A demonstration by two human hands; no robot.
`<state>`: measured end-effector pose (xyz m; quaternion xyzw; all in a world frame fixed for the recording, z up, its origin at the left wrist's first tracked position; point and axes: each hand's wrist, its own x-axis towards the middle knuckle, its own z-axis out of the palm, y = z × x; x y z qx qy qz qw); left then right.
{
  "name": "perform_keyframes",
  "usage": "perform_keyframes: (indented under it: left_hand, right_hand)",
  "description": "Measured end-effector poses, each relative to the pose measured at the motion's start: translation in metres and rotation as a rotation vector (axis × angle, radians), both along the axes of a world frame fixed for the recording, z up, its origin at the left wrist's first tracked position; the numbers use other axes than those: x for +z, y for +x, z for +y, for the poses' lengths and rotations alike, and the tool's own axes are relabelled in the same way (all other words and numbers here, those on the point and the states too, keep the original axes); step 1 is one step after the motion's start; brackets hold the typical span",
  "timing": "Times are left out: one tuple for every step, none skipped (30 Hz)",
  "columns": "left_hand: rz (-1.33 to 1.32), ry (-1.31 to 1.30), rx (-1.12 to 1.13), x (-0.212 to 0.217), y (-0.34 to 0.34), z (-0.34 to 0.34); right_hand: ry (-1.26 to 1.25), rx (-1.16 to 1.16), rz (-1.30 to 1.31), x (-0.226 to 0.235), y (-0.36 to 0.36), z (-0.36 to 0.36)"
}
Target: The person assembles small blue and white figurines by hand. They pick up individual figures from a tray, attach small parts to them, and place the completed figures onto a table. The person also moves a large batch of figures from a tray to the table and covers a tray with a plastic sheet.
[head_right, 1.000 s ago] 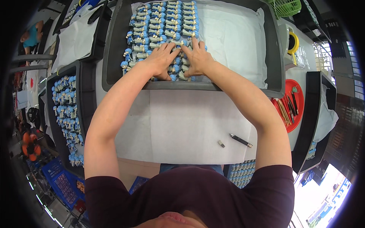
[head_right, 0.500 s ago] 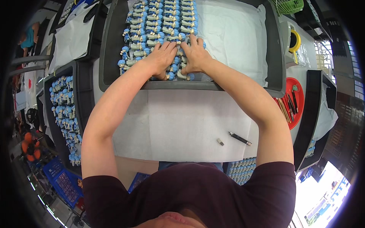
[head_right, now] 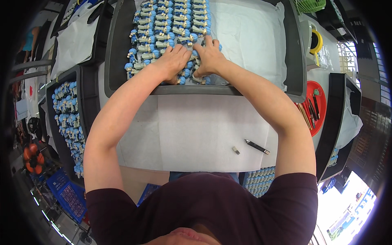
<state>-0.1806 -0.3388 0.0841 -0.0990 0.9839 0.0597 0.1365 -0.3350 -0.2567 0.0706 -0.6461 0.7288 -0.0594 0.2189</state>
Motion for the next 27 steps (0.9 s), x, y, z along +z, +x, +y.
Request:
perform_keyframes:
  left_hand:
    - [0.017,0.016,-0.002,0.0,0.001,0.0]
    - [0.034,0.033,-0.002,0.0,0.002,0.001]
    - [0.068,0.039,-0.018,-0.004,0.003,0.001]
    - [0.102,0.045,-0.034,-0.01,0.005,-0.001]
    - [0.139,0.051,-0.049,-0.012,0.005,-0.001]
    - [0.134,0.042,-0.048,-0.014,0.005,0.001]
    - [0.128,0.033,-0.047,-0.015,0.005,0.003]
    - [0.126,0.02,-0.048,-0.013,0.003,0.004]
    - [0.094,0.042,-0.039,-0.01,0.0,0.004]
    - [0.062,0.064,-0.031,-0.006,-0.002,0.004]
    - [0.026,0.086,-0.021,-0.004,-0.004,0.004]
    - [0.016,0.102,-0.002,-0.005,-0.005,0.004]
    - [0.006,0.119,0.018,-0.008,-0.006,0.004]
    - [-0.006,0.137,0.034,-0.007,-0.007,0.004]
    - [-0.025,0.145,0.059,-0.006,-0.006,0.005]
    - [-0.044,0.154,0.085,-0.003,-0.006,0.004]
    - [-0.062,0.162,0.109,0.001,-0.006,0.004]
    - [-0.069,0.212,0.129,0.005,-0.007,0.004]
    - [-0.076,0.261,0.15,0.009,-0.007,0.004]
    - [-0.084,0.309,0.172,0.013,-0.006,0.003]
    - [-0.061,0.316,0.173,0.016,-0.006,0.001]
    - [-0.038,0.323,0.173,0.019,-0.006,-0.001]
    - [-0.016,0.331,0.174,0.024,-0.005,-0.002]
    - [0.048,0.305,0.174,0.03,-0.003,-0.004]
    - [0.112,0.277,0.172,0.038,-0.002,-0.006]
    - [0.176,0.248,0.174,0.05,-0.001,-0.007]
    - [0.188,0.242,0.187,0.063,-0.002,-0.007]
  right_hand:
    - [0.02,0.002,0.01,0.004,-0.003,0.0]
    - [0.042,0.006,0.02,0.008,-0.005,0.0]
    - [0.038,0.004,0.005,0.011,-0.008,0.002]
    - [0.034,0.002,-0.009,0.014,-0.012,0.004]
    - [0.031,0.001,-0.021,0.016,-0.015,0.006]
    - [0.016,0.001,-0.009,0.017,-0.016,0.01]
    - [0.029,-0.013,-0.002,0.016,-0.015,0.012]
    - [0.038,-0.028,0.007,0.017,-0.016,0.013]
    - [0.046,-0.043,0.017,0.018,-0.017,0.014]
    - [0.046,-0.045,0.022,0.019,-0.017,0.014]
    - [0.045,-0.045,0.023,0.019,-0.015,0.014]
    - [0.045,-0.046,0.024,0.019,-0.014,0.014]
    - [0.054,-0.046,0.025,0.021,-0.014,0.014]
    - [0.064,-0.051,0.023,0.023,-0.013,0.015]
    - [0.074,-0.054,0.021,0.024,-0.013,0.016]
    - [0.074,-0.061,0.007,0.023,-0.013,0.016]
    - [0.073,-0.069,-0.004,0.023,-0.014,0.016]
    - [0.073,-0.077,-0.016,0.023,-0.015,0.016]
    - [0.068,-0.083,-0.018,0.021,-0.016,0.016]
    - [0.062,-0.088,-0.021,0.02,-0.016,0.014]
    - [0.055,-0.092,-0.024,0.019,-0.016,0.013]
    - [0.024,-0.099,-0.024,0.021,-0.017,0.012]
    - [-0.006,-0.104,-0.026,0.026,-0.017,0.009]
    - [-0.037,-0.111,-0.028,0.034,-0.017,0.008]
    - [-0.073,-0.105,-0.026,0.044,-0.018,0.007]
    - [-0.11,-0.096,-0.026,0.06,-0.018,0.005]
    - [-0.141,-0.092,-0.022,0.074,-0.019,0.005]
